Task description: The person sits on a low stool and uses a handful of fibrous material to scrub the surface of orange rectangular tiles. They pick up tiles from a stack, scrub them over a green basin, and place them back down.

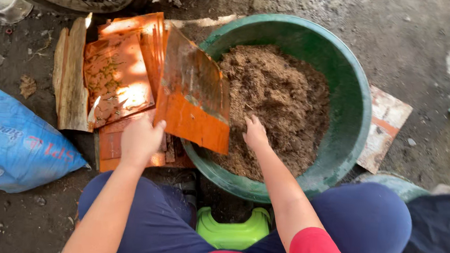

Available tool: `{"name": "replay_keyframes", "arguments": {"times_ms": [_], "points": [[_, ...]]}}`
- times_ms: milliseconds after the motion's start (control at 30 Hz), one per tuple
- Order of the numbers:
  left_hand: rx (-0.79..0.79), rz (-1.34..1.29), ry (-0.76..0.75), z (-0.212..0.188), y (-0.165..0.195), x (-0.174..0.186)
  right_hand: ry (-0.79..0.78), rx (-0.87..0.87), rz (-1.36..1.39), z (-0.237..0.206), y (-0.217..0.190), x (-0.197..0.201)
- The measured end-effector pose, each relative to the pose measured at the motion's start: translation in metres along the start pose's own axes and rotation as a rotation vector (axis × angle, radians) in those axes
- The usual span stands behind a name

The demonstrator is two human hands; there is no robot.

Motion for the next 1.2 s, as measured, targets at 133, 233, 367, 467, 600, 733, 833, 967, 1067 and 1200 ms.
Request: {"name": "replay_keyframes", "arguments": {"times_ms": [133,233,367,467,600,733,833,967,1067,1200], "points": [[-0.002,0.067,-0.075,-0.003,0.008,0.008,-0.105,0.040,-0.173,0.051,-0.027,0.003],[-0.028,-0.049,-0.114,-0.005,0.017,0.011,-0.374,-0.092,-0.191,0.087,-0.048,0.013],[-0.058,-0.060,-0.202,-0.005,0.019,0.004,-0.514,-0.253,-0.193,0.105,-0.067,0.017],[-0.013,-0.033,-0.324,-0.006,0.013,-0.006,-0.410,-0.246,-0.207,0.099,-0.064,0.006],[0.005,-0.048,-0.410,-0.008,0.006,-0.020,-0.291,-0.116,-0.279,0.084,-0.043,-0.013],[-0.049,-0.076,-0.390,-0.014,0.003,-0.035,-0.222,-0.010,-0.281,0.061,-0.018,-0.019],[-0.057,-0.094,-0.370,-0.018,0.002,-0.047,-0.293,-0.034,-0.309,0.024,-0.002,-0.026],[-0.011,-0.147,-0.390,-0.021,0.007,-0.062,-0.307,-0.075,-0.309,-0.021,0.009,-0.039],[0.024,-0.164,-0.343,-0.030,0.015,-0.068,-0.274,-0.186,-0.234,-0.043,0.022,-0.040],[-0.003,-0.250,-0.260,-0.047,0.020,-0.075,-0.051,-0.350,0.113,-0.045,0.040,-0.013]]}}
Point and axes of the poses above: each hand's wrist, its own z-axis towards the middle knuckle, its own x-axis out of the back of the hand, y = z × x, the point moved 2 cm from there along z, towards the middle knuckle, and after that the axes turned 1 degree about -z, right-handed, at the moved point
